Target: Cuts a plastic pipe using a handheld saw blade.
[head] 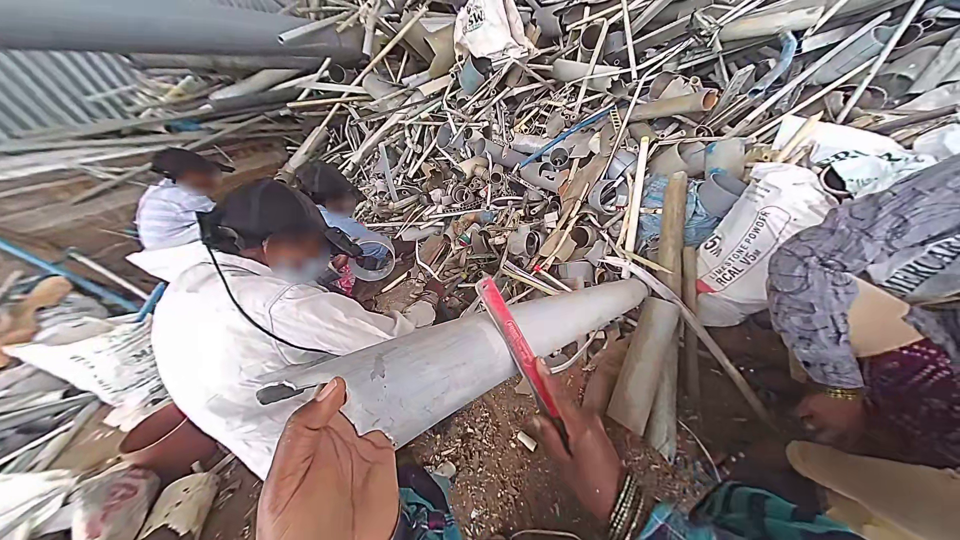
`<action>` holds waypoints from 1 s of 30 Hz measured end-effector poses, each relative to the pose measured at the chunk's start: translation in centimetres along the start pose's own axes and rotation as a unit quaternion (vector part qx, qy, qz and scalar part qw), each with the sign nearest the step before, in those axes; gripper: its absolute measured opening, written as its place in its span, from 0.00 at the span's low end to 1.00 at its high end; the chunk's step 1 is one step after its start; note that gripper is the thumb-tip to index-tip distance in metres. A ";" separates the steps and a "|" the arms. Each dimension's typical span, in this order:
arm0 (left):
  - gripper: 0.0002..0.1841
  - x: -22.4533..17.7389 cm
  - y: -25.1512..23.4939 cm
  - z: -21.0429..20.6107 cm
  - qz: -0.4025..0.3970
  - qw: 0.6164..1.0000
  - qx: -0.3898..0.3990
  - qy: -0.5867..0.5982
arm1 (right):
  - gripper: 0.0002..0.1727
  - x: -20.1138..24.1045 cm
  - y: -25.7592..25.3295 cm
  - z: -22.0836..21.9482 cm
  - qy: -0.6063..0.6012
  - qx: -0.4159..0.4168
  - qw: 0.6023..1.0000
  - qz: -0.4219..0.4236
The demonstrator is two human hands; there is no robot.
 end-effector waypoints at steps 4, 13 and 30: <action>0.17 0.2 -0.6 0.3 -0.018 1.000 -0.003 -0.009 | 0.30 -1.2 0.7 -0.5 0.041 -0.013 0.999 -0.003; 0.10 0.4 -3.4 1.3 -0.033 0.999 -0.016 -0.036 | 0.35 -2.9 -0.3 -0.1 0.037 0.103 0.990 -0.090; 0.15 0.8 -4.1 1.3 -0.057 0.998 0.023 -0.026 | 0.30 -2.5 -0.2 -1.6 0.043 0.059 0.997 -0.026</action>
Point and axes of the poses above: each hand's wrist, its own y-axis away from the middle knuckle, its own z-axis out of the back of the hand, x = y × z, the point moved 3 cm from there along -y, towards the middle knuckle, and after that the axes turned 10 degrees about y, right-handed, at the moved point
